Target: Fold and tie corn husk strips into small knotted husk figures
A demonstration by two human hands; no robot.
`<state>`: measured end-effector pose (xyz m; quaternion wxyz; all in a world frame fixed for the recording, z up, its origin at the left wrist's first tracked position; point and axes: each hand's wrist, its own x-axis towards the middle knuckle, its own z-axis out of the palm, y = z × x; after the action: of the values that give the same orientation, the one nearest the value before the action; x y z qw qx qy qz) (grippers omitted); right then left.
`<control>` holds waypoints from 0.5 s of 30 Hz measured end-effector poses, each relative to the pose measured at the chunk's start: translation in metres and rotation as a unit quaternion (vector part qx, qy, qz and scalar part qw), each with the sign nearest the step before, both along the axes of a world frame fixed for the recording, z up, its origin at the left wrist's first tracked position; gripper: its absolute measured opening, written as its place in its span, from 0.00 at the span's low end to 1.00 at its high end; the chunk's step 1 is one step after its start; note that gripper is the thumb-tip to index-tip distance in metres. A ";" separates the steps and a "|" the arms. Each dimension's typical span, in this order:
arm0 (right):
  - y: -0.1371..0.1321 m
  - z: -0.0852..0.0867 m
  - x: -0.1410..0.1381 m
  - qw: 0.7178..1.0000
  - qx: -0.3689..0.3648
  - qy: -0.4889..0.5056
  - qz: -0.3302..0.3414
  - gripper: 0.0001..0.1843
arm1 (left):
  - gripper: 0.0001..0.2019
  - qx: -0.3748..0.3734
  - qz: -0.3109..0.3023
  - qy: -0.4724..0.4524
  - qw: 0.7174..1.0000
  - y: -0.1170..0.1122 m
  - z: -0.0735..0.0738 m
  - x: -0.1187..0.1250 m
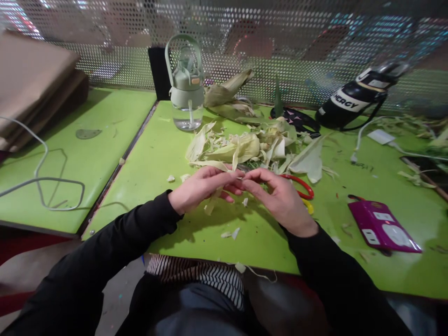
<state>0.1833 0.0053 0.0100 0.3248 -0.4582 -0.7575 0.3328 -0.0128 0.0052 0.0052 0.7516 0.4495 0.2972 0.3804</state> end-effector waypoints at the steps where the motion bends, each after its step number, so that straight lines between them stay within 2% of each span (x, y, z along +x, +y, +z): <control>1: 0.000 0.000 0.000 1.000 -0.023 0.012 0.006 0.16 | 0.13 0.017 -0.007 0.011 1.000 0.000 0.000 -0.001; 4: -0.001 0.000 0.001 0.996 -0.073 0.036 0.032 0.17 | 0.08 0.059 -0.015 0.050 0.997 0.002 0.002 -0.002; 6: -0.002 0.000 0.000 0.996 -0.073 0.033 0.030 0.17 | 0.07 0.070 -0.011 0.078 0.994 0.003 0.003 -0.003; 11: -0.005 0.004 0.001 0.996 0.077 -0.028 -0.029 0.13 | 0.08 0.066 0.016 0.132 0.989 0.002 0.006 0.000; 15: -0.007 0.009 0.003 0.991 0.122 -0.029 -0.035 0.11 | 0.05 0.064 0.036 0.139 0.988 -0.002 0.007 0.002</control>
<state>0.1865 -0.0018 0.0193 0.3678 -0.4510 -0.7850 0.2123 -0.0109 0.0036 0.0120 0.6586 0.5341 0.3902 0.3589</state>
